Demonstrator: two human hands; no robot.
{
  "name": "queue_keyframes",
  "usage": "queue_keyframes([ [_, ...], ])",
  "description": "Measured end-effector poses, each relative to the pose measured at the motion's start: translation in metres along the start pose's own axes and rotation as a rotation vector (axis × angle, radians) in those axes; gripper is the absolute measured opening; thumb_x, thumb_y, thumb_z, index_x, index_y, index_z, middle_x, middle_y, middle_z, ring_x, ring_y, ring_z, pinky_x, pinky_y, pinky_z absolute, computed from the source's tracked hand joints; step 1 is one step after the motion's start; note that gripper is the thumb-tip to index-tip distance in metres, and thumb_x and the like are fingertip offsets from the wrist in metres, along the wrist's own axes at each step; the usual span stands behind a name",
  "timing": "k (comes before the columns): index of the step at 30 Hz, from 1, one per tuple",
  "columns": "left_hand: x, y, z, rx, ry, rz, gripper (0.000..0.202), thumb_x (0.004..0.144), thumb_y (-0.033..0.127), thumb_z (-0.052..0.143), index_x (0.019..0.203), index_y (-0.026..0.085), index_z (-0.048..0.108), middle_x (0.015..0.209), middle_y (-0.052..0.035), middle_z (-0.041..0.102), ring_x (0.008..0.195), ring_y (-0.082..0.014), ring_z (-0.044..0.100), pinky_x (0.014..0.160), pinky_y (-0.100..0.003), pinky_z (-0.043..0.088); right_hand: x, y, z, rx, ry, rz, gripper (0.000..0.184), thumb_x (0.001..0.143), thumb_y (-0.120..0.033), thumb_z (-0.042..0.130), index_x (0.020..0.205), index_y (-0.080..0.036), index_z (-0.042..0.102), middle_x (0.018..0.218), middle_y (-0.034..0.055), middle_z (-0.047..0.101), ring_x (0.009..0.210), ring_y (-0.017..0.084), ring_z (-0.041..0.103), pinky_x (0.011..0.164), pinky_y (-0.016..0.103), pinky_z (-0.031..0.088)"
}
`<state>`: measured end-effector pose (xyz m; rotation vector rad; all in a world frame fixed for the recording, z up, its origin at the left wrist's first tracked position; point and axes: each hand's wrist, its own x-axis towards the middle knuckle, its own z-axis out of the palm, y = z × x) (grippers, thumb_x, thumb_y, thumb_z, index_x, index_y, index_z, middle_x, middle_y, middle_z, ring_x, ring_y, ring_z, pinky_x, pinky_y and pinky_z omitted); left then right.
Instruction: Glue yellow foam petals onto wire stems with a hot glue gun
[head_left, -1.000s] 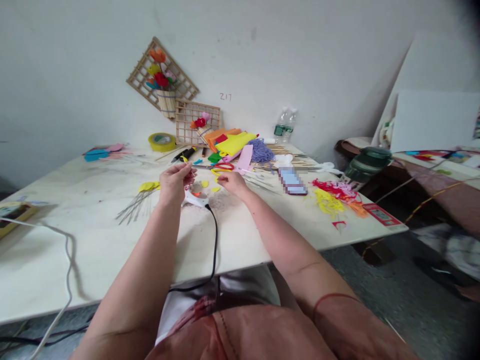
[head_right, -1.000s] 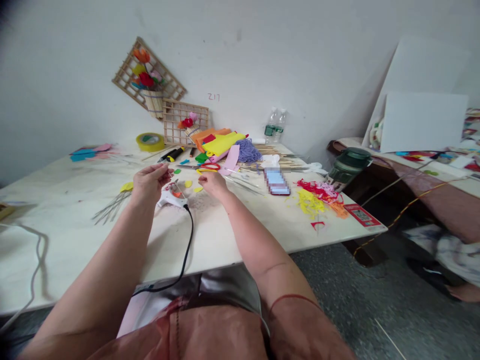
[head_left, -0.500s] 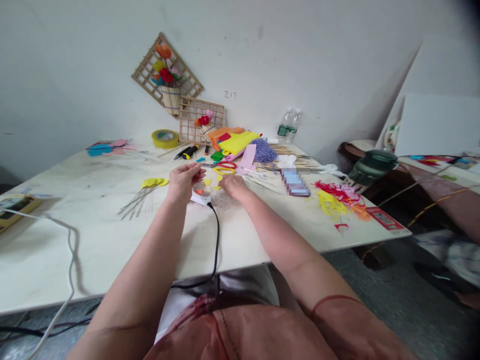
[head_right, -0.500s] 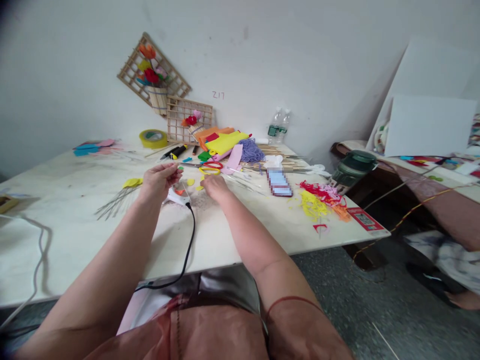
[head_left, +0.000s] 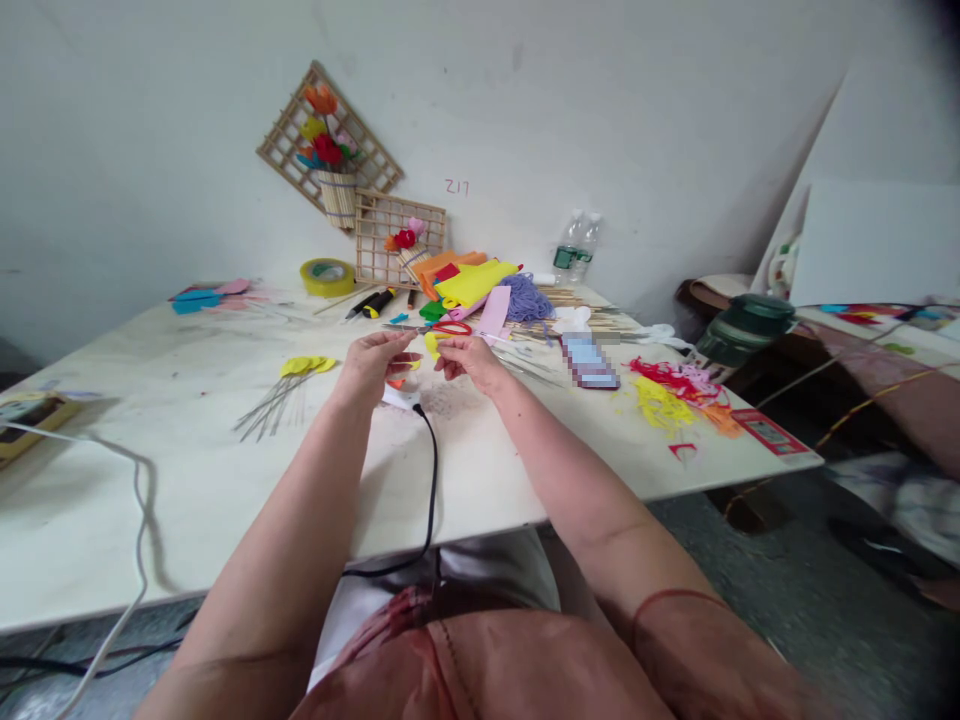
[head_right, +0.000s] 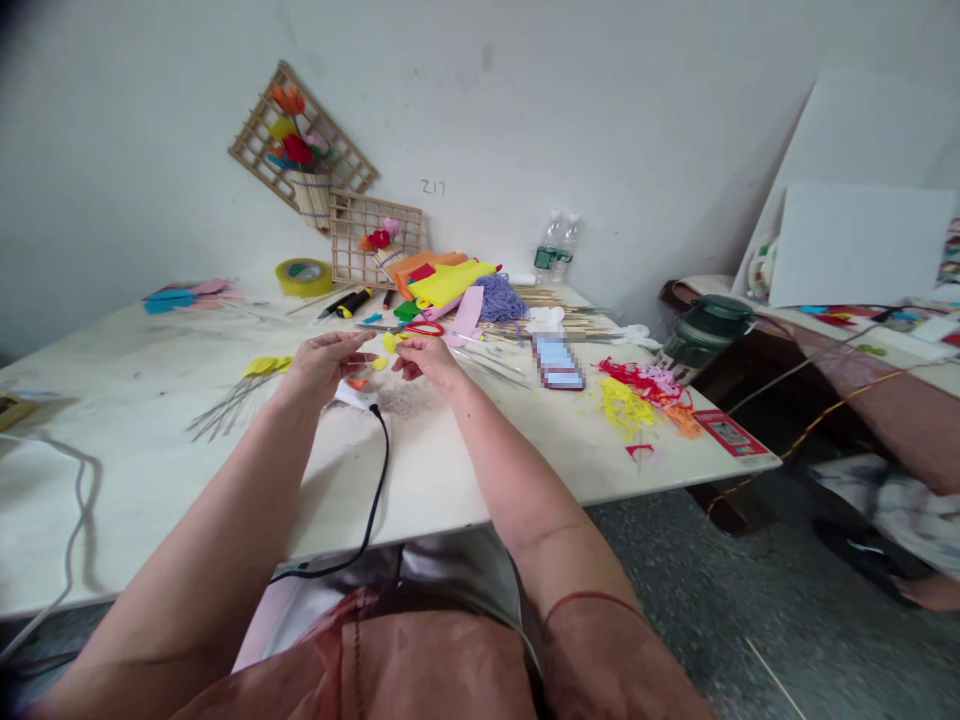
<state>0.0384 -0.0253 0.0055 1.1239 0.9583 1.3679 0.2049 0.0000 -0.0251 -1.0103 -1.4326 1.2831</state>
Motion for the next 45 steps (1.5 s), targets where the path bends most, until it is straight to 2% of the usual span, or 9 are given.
queue_keyframes([
  [5,0.002,-0.003,0.0,-0.064,-0.062,-0.016,0.023,0.057,0.022,0.074,0.072,0.01,0.062,0.067,-0.0038,0.064,0.062,-0.0159,0.066,0.049,-0.018,0.049,-0.009,-0.012,0.007,0.111,-0.158,0.021,0.009,0.077,-0.021,0.06,0.077,-0.013,0.058,0.058,0.0007,0.065,0.042,0.007,0.054,0.045,0.018,0.045],
  [13,0.006,-0.008,-0.001,-0.089,-0.001,-0.002,0.017,0.06,0.018,0.07,0.07,0.009,0.061,0.056,-0.0017,0.06,0.063,-0.0158,0.067,0.052,-0.017,0.048,-0.01,-0.013,0.005,0.228,-0.274,0.042,0.014,0.082,-0.024,0.053,0.085,-0.012,0.059,0.067,0.006,0.069,0.051,0.012,0.062,0.05,0.023,0.051],
  [16,0.007,-0.008,-0.001,-0.102,0.004,0.006,0.015,0.062,0.017,0.069,0.071,0.009,0.061,0.06,-0.003,0.062,0.064,-0.0153,0.066,0.056,-0.019,0.05,-0.011,-0.016,0.006,0.277,-0.241,0.075,0.016,0.084,-0.025,0.05,0.087,-0.012,0.059,0.068,0.0062,0.07,0.052,0.012,0.063,0.051,0.023,0.051],
  [21,0.006,-0.008,0.0,-0.115,-0.038,0.027,0.015,0.063,0.018,0.069,0.072,0.009,0.062,0.063,-0.0048,0.065,0.065,-0.0165,0.067,0.065,-0.026,0.053,-0.009,-0.015,0.008,0.323,-0.213,0.084,0.012,0.076,-0.007,0.055,0.086,-0.01,0.061,0.073,0.0052,0.07,0.058,0.012,0.065,0.058,0.023,0.053],
  [25,0.005,-0.007,0.0,-0.105,-0.061,0.04,0.02,0.061,0.022,0.073,0.074,0.009,0.063,0.068,-0.0059,0.068,0.065,-0.0152,0.066,0.067,-0.025,0.053,-0.007,-0.012,0.01,0.38,-0.188,0.054,0.01,0.08,-0.013,0.054,0.083,-0.01,0.062,0.07,0.0056,0.069,0.061,0.014,0.066,0.06,0.025,0.054],
  [30,0.0,-0.003,0.002,0.013,-0.105,0.063,0.029,0.058,0.03,0.076,0.077,0.01,0.067,0.07,-0.0053,0.068,0.063,-0.0143,0.066,0.061,-0.022,0.052,-0.004,-0.01,0.014,0.314,-0.027,0.013,0.013,0.077,-0.024,0.061,0.078,-0.012,0.064,0.065,0.0034,0.067,0.057,0.012,0.065,0.056,0.024,0.052],
  [35,-0.002,-0.001,0.003,0.038,-0.097,0.039,0.03,0.054,0.032,0.078,0.073,0.011,0.067,0.065,-0.004,0.065,0.062,-0.0152,0.066,0.053,-0.019,0.05,-0.002,-0.012,0.016,0.244,0.174,-0.119,0.007,0.066,-0.015,0.068,0.071,-0.013,0.064,0.063,-0.0016,0.065,0.054,0.008,0.06,0.058,0.023,0.052],
  [41,0.002,-0.004,-0.001,0.11,-0.094,0.008,0.03,0.053,0.033,0.078,0.068,0.01,0.066,0.059,-0.004,0.065,0.051,-0.0109,0.061,0.048,-0.018,0.047,-0.001,-0.015,0.014,0.226,0.209,-0.163,0.023,0.064,-0.011,0.068,0.086,-0.015,0.064,0.069,-0.0013,0.066,0.057,0.009,0.061,0.06,0.025,0.053],
  [45,0.003,-0.008,0.001,0.139,-0.124,0.001,0.031,0.055,0.034,0.078,0.069,0.01,0.066,0.064,-0.0057,0.067,0.053,-0.0103,0.061,0.052,-0.019,0.048,-0.002,-0.018,0.012,0.226,0.244,-0.171,0.017,0.065,-0.011,0.065,0.081,-0.015,0.063,0.071,-0.0009,0.067,0.056,0.007,0.059,0.059,0.022,0.052],
])
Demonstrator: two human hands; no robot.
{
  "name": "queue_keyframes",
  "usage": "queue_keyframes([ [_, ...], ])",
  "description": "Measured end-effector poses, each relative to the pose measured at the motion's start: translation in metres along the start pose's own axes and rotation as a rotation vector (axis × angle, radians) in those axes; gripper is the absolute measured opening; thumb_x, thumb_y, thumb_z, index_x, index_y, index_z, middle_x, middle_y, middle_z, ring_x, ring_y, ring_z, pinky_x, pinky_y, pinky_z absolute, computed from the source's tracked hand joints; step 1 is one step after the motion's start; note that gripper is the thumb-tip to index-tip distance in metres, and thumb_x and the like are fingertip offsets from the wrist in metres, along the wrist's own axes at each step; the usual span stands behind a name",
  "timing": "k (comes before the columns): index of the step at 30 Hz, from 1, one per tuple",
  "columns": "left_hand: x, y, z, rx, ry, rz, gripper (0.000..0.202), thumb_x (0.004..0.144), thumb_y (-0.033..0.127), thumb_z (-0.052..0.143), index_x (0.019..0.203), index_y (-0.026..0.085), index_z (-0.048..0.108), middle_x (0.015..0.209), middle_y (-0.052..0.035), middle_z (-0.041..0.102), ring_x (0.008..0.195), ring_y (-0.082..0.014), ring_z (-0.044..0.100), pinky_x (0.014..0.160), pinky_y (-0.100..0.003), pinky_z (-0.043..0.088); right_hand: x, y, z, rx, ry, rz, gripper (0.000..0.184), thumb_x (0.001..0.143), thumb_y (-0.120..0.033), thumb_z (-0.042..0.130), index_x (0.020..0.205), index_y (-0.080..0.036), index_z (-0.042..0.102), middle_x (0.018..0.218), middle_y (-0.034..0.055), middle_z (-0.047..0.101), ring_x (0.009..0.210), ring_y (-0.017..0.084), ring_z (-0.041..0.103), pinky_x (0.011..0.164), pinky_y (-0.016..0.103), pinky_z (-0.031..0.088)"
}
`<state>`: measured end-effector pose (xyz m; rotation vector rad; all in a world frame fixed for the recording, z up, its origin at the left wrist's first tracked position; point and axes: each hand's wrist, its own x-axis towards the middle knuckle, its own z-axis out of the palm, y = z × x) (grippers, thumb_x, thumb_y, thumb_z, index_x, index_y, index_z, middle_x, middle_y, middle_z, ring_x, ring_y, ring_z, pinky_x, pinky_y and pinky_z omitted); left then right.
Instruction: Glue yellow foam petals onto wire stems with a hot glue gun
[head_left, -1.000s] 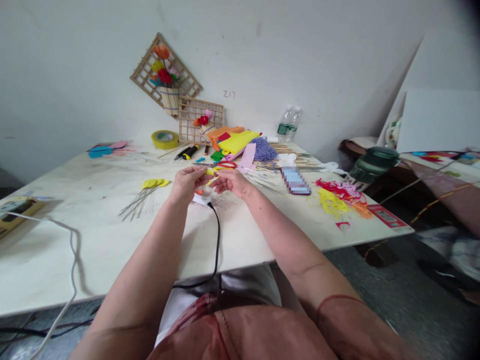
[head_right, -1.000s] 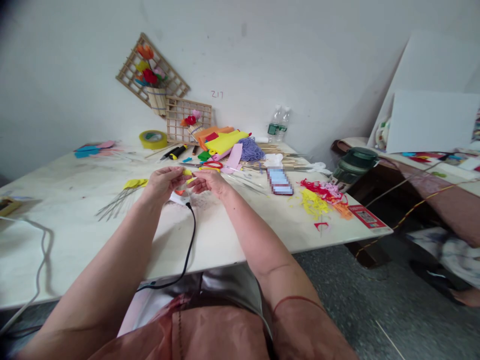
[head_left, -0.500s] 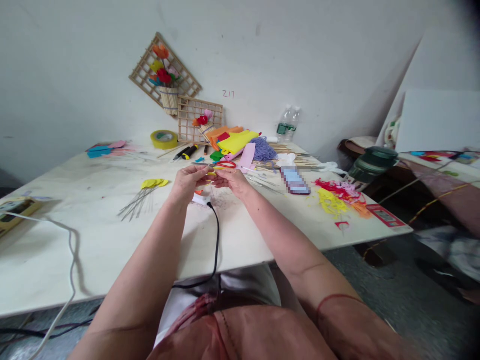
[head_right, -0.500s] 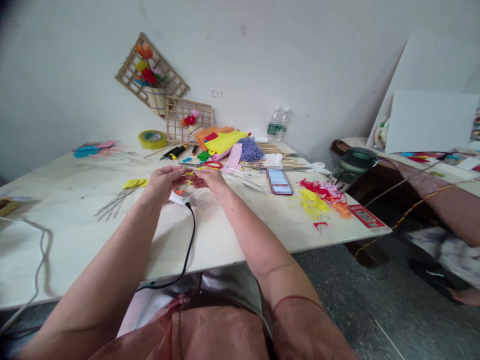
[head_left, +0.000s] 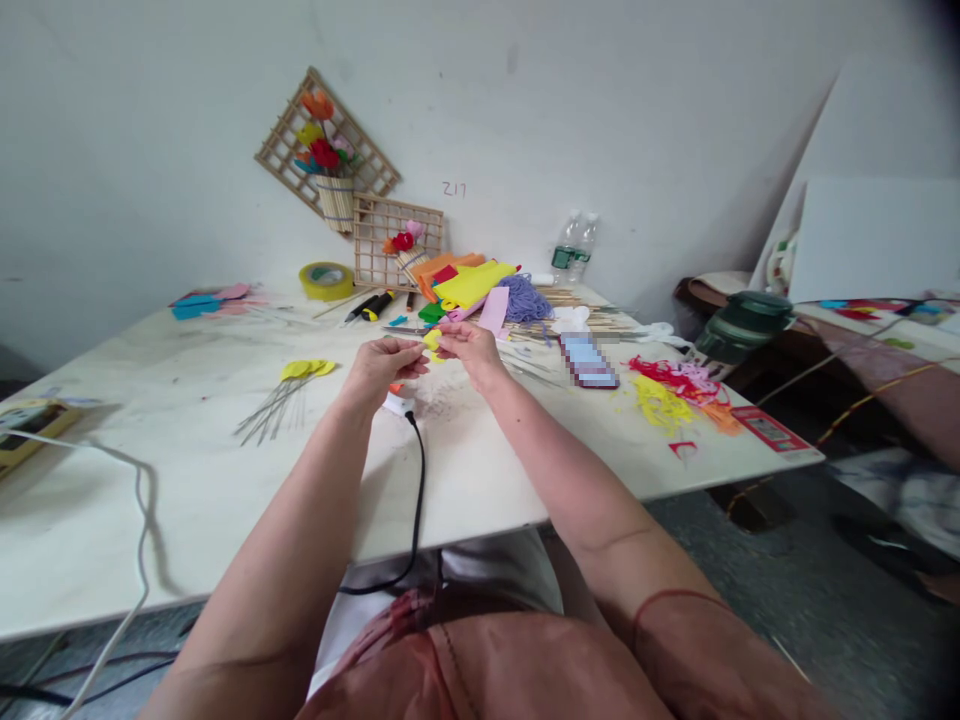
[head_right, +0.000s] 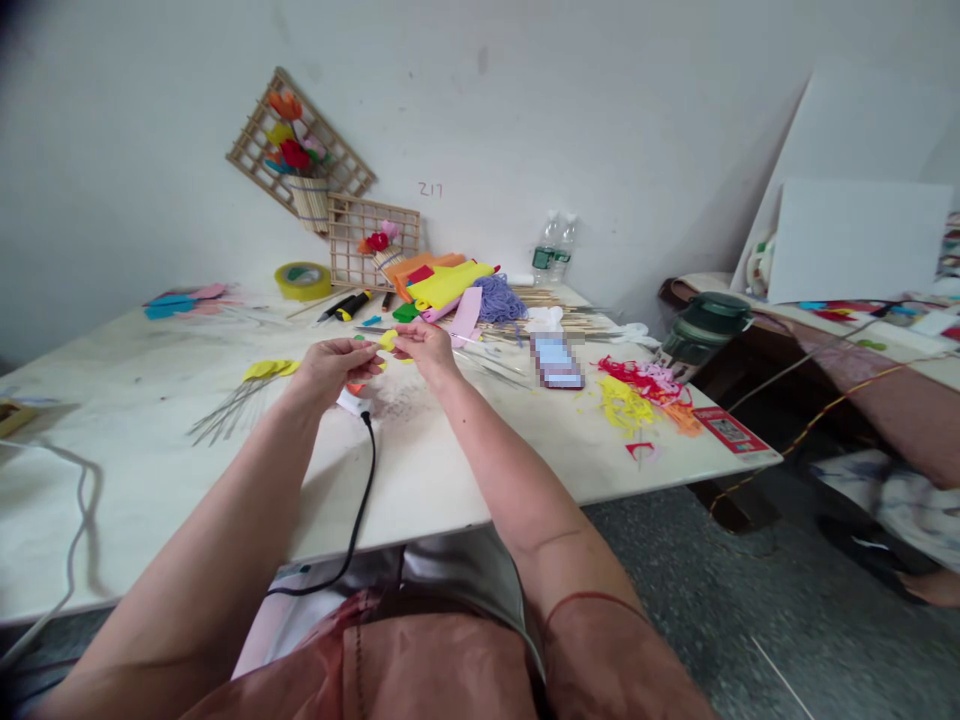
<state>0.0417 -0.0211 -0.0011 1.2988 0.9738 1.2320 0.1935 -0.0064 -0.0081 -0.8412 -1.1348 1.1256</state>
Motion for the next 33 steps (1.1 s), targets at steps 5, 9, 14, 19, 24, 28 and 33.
queue_keyframes([
  [5,-0.001,-0.002,0.008,-0.02,-0.032,0.018,0.03,0.057,0.032,0.078,0.074,0.01,0.066,0.067,-0.0069,0.068,0.058,-0.0133,0.064,0.058,-0.022,0.051,0.001,-0.005,-0.001,-0.001,0.029,-0.018,0.012,0.067,-0.014,0.063,0.078,-0.016,0.064,0.073,-0.0013,0.066,0.06,0.007,0.058,0.059,0.021,0.051],
  [9,-0.004,-0.002,0.014,-0.019,-0.058,0.004,0.028,0.059,0.031,0.077,0.073,0.01,0.064,0.068,-0.0071,0.068,0.059,-0.0148,0.065,0.06,-0.025,0.052,0.002,-0.007,-0.003,-0.007,0.046,-0.027,0.016,0.067,-0.019,0.065,0.083,-0.017,0.065,0.077,0.0002,0.067,0.067,0.01,0.06,0.062,0.023,0.051],
  [14,-0.008,-0.001,0.021,-0.026,-0.07,-0.023,0.029,0.061,0.029,0.077,0.075,0.013,0.057,0.064,-0.0047,0.067,0.057,-0.0147,0.065,0.056,-0.023,0.051,0.002,-0.008,-0.004,-0.022,0.019,-0.064,0.025,0.063,-0.026,0.069,0.086,-0.017,0.065,0.08,0.0017,0.067,0.071,0.011,0.06,0.064,0.024,0.05],
  [19,-0.007,-0.003,0.022,-0.052,-0.086,-0.028,0.035,0.061,0.028,0.077,0.083,0.014,0.053,0.065,-0.0044,0.068,0.058,-0.0154,0.066,0.054,-0.023,0.05,0.001,-0.008,-0.003,-0.053,0.006,-0.115,0.02,0.065,-0.025,0.067,0.083,-0.016,0.066,0.078,0.0022,0.067,0.07,0.012,0.06,0.065,0.025,0.05],
  [24,-0.007,-0.004,0.022,-0.07,-0.109,-0.036,0.037,0.06,0.027,0.077,0.085,0.014,0.054,0.065,-0.0043,0.068,0.057,-0.0147,0.066,0.052,-0.021,0.049,0.001,-0.009,-0.002,-0.084,0.002,-0.129,0.018,0.068,-0.024,0.064,0.083,-0.016,0.067,0.079,0.0026,0.068,0.072,0.012,0.06,0.067,0.025,0.05],
  [28,-0.008,-0.005,0.022,-0.078,-0.129,-0.047,0.036,0.059,0.027,0.078,0.084,0.014,0.055,0.064,-0.0045,0.068,0.057,-0.0147,0.066,0.05,-0.02,0.048,0.0,-0.008,-0.002,-0.094,-0.006,-0.132,0.021,0.067,-0.028,0.066,0.085,-0.017,0.067,0.081,0.0029,0.068,0.073,0.012,0.061,0.065,0.024,0.049],
  [33,-0.008,-0.007,0.022,-0.081,-0.142,-0.046,0.036,0.059,0.028,0.077,0.083,0.015,0.054,0.065,-0.0045,0.068,0.056,-0.0153,0.066,0.05,-0.02,0.047,0.0,-0.009,-0.003,-0.133,-0.014,-0.128,0.023,0.068,-0.028,0.064,0.088,-0.017,0.067,0.082,0.0026,0.069,0.072,0.012,0.06,0.06,0.021,0.048],
])
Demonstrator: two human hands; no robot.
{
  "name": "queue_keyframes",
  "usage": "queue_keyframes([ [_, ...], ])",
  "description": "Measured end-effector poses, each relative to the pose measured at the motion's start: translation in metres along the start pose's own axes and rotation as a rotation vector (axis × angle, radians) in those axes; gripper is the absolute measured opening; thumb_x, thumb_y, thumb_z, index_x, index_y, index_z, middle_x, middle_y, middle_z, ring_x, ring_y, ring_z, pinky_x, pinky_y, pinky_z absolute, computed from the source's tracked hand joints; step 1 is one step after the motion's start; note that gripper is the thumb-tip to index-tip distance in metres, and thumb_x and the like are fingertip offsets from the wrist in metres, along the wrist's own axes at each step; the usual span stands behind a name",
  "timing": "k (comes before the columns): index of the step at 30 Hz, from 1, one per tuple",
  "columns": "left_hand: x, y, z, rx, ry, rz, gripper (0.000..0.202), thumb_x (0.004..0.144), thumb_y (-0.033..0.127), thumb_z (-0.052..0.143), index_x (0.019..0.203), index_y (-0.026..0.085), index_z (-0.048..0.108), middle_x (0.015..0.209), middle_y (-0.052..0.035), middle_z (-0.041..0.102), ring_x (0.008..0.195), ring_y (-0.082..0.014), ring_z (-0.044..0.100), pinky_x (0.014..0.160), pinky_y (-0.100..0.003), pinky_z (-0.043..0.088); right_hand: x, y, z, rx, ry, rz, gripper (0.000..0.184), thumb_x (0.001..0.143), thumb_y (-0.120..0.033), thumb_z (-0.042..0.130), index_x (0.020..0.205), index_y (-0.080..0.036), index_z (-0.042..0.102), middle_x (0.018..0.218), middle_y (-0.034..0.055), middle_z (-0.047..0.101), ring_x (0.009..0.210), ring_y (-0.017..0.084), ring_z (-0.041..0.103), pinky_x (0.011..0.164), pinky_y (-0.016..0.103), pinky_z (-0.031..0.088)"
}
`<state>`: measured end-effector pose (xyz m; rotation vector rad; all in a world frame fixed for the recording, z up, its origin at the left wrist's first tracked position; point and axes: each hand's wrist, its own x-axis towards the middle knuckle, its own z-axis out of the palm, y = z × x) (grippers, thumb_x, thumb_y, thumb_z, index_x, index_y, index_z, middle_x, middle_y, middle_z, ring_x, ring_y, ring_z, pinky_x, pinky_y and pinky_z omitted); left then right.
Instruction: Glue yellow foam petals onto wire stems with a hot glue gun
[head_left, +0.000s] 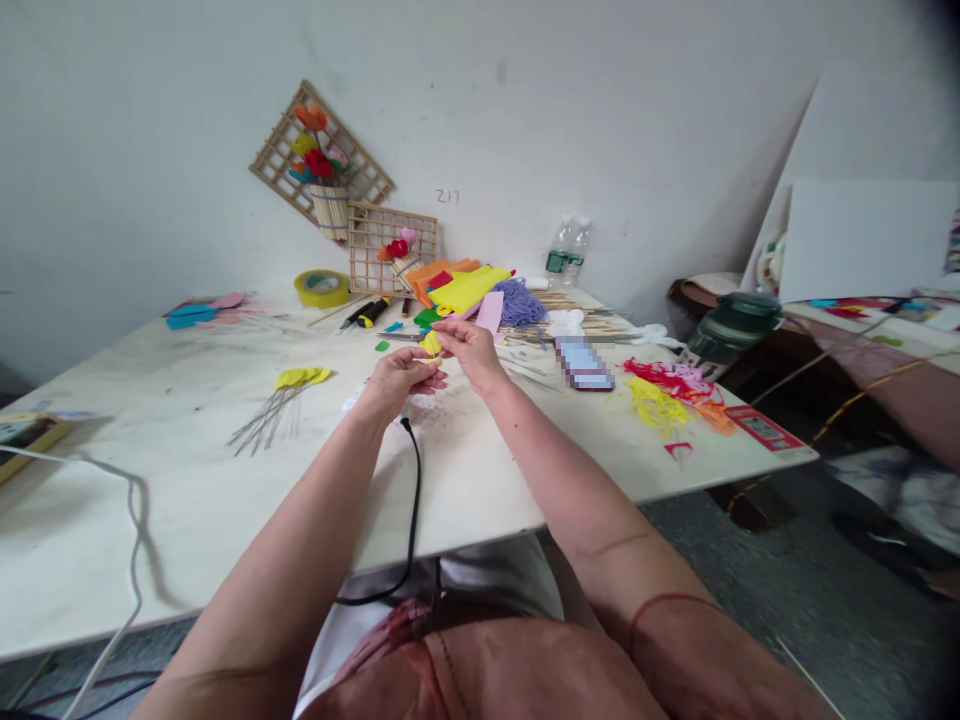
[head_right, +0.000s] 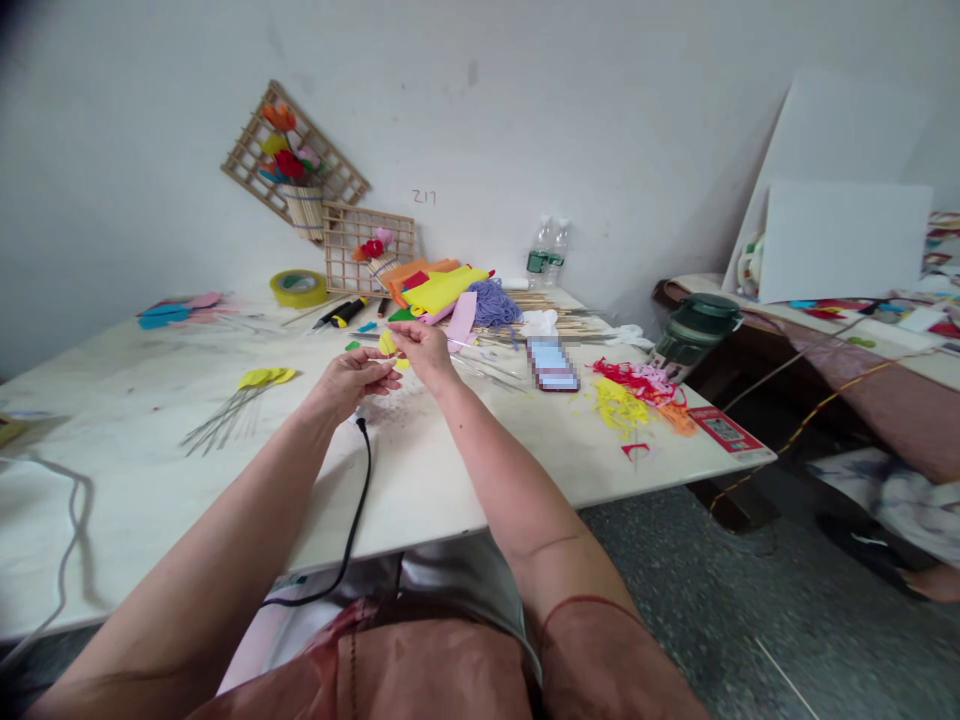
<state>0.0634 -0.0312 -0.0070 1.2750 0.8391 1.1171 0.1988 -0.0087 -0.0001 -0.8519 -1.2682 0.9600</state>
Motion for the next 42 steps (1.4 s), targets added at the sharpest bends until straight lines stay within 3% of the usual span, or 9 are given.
queue_keyframes([
  [14,-0.0022,-0.0001,0.002,0.033,-0.034,-0.022,0.04,0.058,0.031,0.078,0.086,0.015,0.054,0.065,-0.0048,0.069,0.055,-0.015,0.065,0.049,-0.021,0.048,0.0021,-0.0063,-0.0032,-0.182,-0.055,-0.118,0.017,0.071,-0.017,0.057,0.084,-0.017,0.068,0.082,0.0025,0.068,0.075,0.013,0.062,0.073,0.027,0.05],
  [23,-0.0015,-0.0004,0.002,-0.012,-0.055,-0.027,0.04,0.058,0.027,0.077,0.087,0.014,0.054,0.065,-0.0052,0.068,0.055,-0.0157,0.065,0.05,-0.021,0.049,0.0038,-0.0031,-0.0034,-0.202,-0.051,-0.123,0.018,0.071,-0.019,0.059,0.087,-0.018,0.067,0.081,0.0016,0.066,0.076,0.013,0.061,0.072,0.026,0.048],
  [28,-0.0032,0.0018,0.0027,-0.042,-0.044,-0.013,0.038,0.058,0.024,0.076,0.087,0.015,0.053,0.064,-0.0053,0.069,0.055,-0.0166,0.066,0.05,-0.022,0.048,0.0017,-0.0059,-0.0062,-0.137,-0.082,-0.006,0.022,0.075,-0.035,0.057,0.083,-0.017,0.065,0.072,0.0,0.063,0.064,0.01,0.056,0.054,0.019,0.044],
  [31,-0.0038,0.0026,0.0021,-0.037,-0.041,-0.013,0.037,0.059,0.024,0.076,0.087,0.015,0.054,0.065,-0.0049,0.069,0.056,-0.0168,0.066,0.051,-0.022,0.049,0.0,-0.0073,-0.0088,-0.109,-0.135,0.072,0.026,0.074,-0.041,0.056,0.072,-0.016,0.063,0.067,-0.0002,0.061,0.063,0.009,0.055,0.052,0.018,0.042],
  [39,-0.0008,-0.0007,-0.0004,-0.042,-0.054,-0.001,0.036,0.06,0.023,0.075,0.089,0.014,0.055,0.066,-0.0057,0.069,0.057,-0.0168,0.067,0.052,-0.022,0.051,-0.0022,-0.0084,-0.0069,-0.047,-0.153,0.082,0.022,0.073,-0.037,0.059,0.073,-0.016,0.063,0.067,0.0003,0.062,0.066,0.01,0.057,0.055,0.019,0.043],
  [42,0.0001,0.0052,-0.0046,-0.072,0.01,0.027,0.035,0.06,0.021,0.075,0.088,0.014,0.055,0.064,-0.0055,0.069,0.057,-0.017,0.067,0.051,-0.022,0.051,-0.0011,-0.0064,-0.0057,-0.037,-0.092,0.121,0.021,0.076,-0.035,0.055,0.075,-0.015,0.062,0.068,0.0007,0.063,0.06,0.008,0.055,0.054,0.018,0.044],
])
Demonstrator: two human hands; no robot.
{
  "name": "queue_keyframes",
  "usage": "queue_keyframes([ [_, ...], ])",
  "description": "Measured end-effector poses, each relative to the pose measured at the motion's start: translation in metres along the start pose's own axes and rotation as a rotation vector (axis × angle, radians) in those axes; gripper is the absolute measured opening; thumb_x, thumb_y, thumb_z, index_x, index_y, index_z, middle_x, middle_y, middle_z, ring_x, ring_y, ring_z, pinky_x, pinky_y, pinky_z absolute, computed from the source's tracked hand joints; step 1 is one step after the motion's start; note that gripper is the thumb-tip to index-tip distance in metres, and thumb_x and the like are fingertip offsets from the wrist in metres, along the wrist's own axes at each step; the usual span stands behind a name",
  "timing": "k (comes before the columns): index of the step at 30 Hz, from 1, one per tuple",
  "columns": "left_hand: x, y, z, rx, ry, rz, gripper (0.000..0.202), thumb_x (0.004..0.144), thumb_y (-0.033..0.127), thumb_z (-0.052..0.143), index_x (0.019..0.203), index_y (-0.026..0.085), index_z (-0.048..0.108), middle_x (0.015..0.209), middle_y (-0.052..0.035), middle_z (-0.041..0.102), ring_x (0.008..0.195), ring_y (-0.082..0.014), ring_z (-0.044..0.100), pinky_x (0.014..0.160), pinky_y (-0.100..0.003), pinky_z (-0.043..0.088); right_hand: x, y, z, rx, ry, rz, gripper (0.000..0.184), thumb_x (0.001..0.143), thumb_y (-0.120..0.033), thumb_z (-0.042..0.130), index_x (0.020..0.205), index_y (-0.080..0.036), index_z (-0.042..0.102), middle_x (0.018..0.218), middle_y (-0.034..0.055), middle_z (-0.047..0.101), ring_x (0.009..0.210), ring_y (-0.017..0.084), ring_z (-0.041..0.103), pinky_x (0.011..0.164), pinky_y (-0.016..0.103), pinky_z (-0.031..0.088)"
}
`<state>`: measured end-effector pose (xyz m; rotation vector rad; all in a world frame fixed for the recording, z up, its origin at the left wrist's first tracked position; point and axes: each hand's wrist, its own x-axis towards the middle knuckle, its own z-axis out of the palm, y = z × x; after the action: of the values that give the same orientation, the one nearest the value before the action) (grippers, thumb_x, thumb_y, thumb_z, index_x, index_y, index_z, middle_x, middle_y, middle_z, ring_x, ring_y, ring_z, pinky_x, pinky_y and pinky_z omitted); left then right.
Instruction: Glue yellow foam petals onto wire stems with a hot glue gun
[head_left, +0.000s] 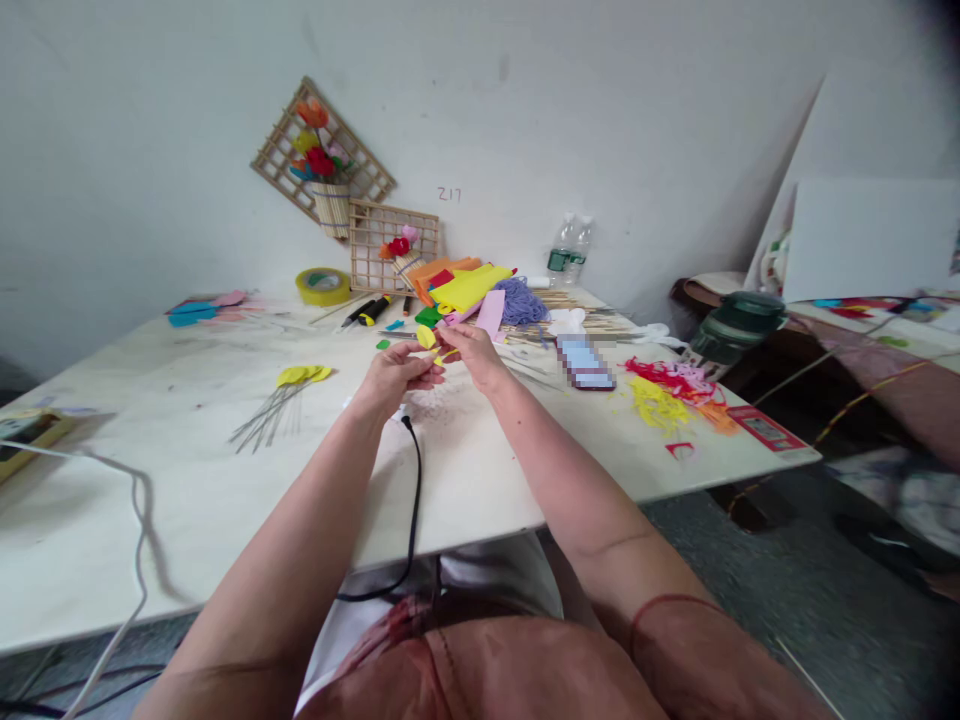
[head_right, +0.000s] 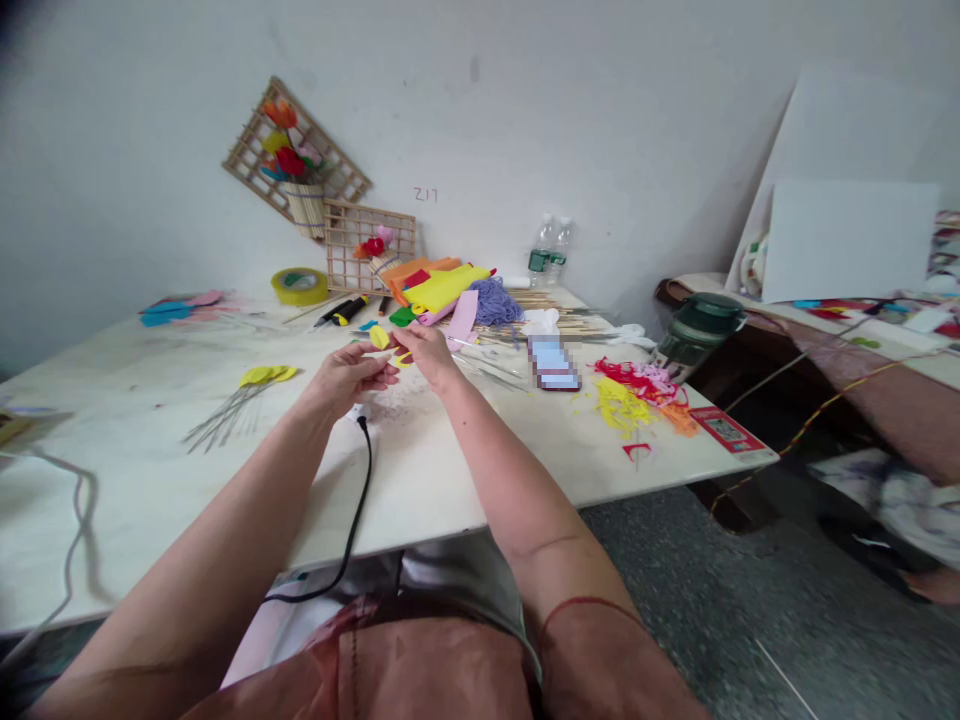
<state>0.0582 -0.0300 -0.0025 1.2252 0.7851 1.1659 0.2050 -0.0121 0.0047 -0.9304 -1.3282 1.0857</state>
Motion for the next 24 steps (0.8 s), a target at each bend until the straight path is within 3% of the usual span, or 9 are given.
queue_keyframes([
  [3,0.0,0.014,-0.01,-0.098,0.135,0.104,0.032,0.059,0.018,0.073,0.085,0.014,0.055,0.064,-0.0046,0.068,0.056,-0.0166,0.066,0.05,-0.021,0.051,0.001,0.007,0.004,-0.13,0.023,0.04,0.02,0.079,-0.031,0.051,0.078,-0.014,0.061,0.07,0.0015,0.064,0.053,0.007,0.051,0.053,0.019,0.043],
  [7,-0.001,0.032,-0.026,-0.175,0.304,0.289,0.027,0.06,0.017,0.07,0.084,0.015,0.056,0.062,-0.0023,0.067,0.054,-0.0136,0.065,0.048,-0.018,0.049,-0.008,0.017,0.022,-0.591,-0.08,-0.049,0.023,0.08,-0.034,0.049,0.077,-0.016,0.062,0.075,0.0033,0.066,0.063,0.011,0.057,0.061,0.023,0.045],
  [12,-0.005,0.044,-0.037,-0.216,0.398,0.411,0.025,0.061,0.018,0.071,0.083,0.017,0.057,0.061,-0.0007,0.066,0.056,-0.0127,0.065,0.046,-0.016,0.048,-0.03,0.013,0.055,-1.153,-0.259,-0.1,0.046,0.078,-0.059,0.046,0.096,-0.02,0.062,0.093,0.0081,0.068,0.085,0.023,0.062,0.073,0.034,0.046],
  [16,-0.008,0.049,-0.039,-0.245,0.432,0.449,0.023,0.064,0.019,0.071,0.083,0.018,0.058,0.061,-0.0004,0.066,0.056,-0.0113,0.064,0.046,-0.015,0.047,-0.036,0.012,0.078,-1.326,-0.292,-0.074,0.058,0.073,-0.066,0.047,0.105,-0.019,0.058,0.103,0.0125,0.066,0.096,0.027,0.061,0.077,0.038,0.047],
  [18,-0.009,0.052,-0.041,-0.253,0.442,0.458,0.021,0.066,0.019,0.071,0.083,0.018,0.059,0.062,0.0,0.066,0.056,-0.0104,0.064,0.046,-0.014,0.047,-0.035,0.012,0.086,-1.362,-0.339,-0.028,0.055,0.075,-0.061,0.049,0.106,-0.017,0.057,0.103,0.0149,0.066,0.097,0.027,0.061,0.078,0.037,0.047],
  [21,-0.01,0.054,-0.042,-0.271,0.466,0.459,0.019,0.067,0.019,0.071,0.082,0.018,0.059,0.063,0.0003,0.066,0.056,-0.0097,0.064,0.046,-0.013,0.046,-0.034,0.011,0.089,-1.401,-0.419,0.022,0.036,0.08,-0.041,0.051,0.104,-0.015,0.06,0.101,0.0154,0.067,0.096,0.025,0.062,0.078,0.035,0.047],
  [24,-0.01,0.055,-0.044,-0.303,0.498,0.469,0.018,0.067,0.019,0.07,0.082,0.018,0.06,0.062,0.0003,0.066,0.055,-0.0091,0.063,0.046,-0.013,0.046,-0.034,0.007,0.083,-1.406,-0.395,-0.021,0.03,0.082,-0.034,0.049,0.102,-0.015,0.061,0.1,0.0135,0.068,0.096,0.025,0.062,0.076,0.034,0.047],
])
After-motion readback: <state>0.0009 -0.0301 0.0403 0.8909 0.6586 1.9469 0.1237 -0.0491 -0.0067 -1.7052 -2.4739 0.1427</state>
